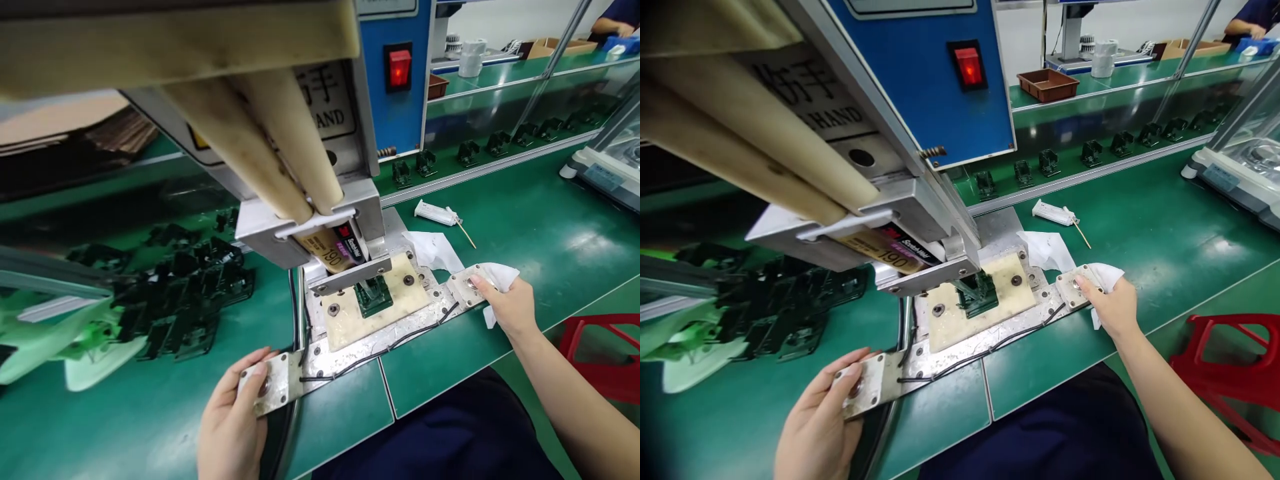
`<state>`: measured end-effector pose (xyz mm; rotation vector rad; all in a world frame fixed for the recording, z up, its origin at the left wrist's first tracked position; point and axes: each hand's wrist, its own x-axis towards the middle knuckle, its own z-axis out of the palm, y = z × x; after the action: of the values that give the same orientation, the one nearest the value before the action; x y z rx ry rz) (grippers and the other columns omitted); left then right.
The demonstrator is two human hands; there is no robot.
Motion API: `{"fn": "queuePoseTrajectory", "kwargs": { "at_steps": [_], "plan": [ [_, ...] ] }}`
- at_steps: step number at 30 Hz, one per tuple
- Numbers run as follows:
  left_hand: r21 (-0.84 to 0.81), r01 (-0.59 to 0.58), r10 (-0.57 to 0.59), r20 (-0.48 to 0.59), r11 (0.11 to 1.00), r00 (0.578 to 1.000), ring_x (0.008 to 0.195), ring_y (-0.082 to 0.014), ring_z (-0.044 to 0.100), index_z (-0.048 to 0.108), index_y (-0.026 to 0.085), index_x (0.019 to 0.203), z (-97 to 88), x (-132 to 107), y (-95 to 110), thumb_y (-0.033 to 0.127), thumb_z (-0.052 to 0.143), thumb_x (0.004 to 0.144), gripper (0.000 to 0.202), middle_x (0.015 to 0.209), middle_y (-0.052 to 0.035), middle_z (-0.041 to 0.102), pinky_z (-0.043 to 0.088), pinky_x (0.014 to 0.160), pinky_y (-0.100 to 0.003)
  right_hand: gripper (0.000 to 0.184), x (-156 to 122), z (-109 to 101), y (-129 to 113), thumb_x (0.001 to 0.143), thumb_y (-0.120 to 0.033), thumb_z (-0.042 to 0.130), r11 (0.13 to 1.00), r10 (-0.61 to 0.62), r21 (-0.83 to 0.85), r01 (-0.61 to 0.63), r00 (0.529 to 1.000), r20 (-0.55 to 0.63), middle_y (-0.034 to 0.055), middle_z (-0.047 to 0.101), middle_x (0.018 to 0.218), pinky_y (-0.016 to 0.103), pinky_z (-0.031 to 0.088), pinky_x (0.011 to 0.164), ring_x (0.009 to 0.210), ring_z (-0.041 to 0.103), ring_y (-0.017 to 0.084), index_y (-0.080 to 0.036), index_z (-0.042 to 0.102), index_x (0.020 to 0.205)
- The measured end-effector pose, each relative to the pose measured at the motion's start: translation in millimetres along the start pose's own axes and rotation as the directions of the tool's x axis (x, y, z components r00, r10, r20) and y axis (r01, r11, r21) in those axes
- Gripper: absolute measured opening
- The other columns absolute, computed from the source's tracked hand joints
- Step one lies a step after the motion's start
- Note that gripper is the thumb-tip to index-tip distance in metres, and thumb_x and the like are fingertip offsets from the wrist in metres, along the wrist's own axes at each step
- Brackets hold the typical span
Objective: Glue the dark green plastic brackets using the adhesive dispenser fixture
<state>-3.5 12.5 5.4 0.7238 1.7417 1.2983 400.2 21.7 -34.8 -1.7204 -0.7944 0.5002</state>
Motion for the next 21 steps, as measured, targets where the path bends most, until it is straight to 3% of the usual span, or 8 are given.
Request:
{"fn": "queuePoseTrajectory", "kwargs": {
  "at_steps": [4,21],
  "plan": [
    [-0.081,0.111,-0.113,-0.023,0.991,0.993,0.071,-0.0142,0.065,0.074,0.022,0.098,1.0,-0.7,1.8,0.043,0.093,0.061,0.047,0.092,-0.0028,0.075,0.054,0.059,-0.017,0.049,0.6,0.0,3.0,0.063,-0.058,0.091,1.000,-0.025,-0.005,0.025,1.000,0.016,0.0096,0.081,0.092,0.048,0.063,0.081,0.089,0.077,0.033,-0.019,0.082,0.092],
    [-0.048,0.030,-0.031,-0.008,0.998,0.999,0.072,-0.0162,0.066,0.072,0.020,0.098,-1.0,1.4,-2.9,0.046,0.089,0.066,0.044,0.092,-0.0033,0.076,0.054,0.061,-0.020,0.047,0.3,-2.4,-1.4,0.063,-0.056,0.091,0.999,-0.034,0.007,0.034,0.999,0.014,0.0084,0.081,0.090,0.043,0.064,0.077,0.087,0.077,0.031,-0.019,0.082,0.091]
  ]
}}
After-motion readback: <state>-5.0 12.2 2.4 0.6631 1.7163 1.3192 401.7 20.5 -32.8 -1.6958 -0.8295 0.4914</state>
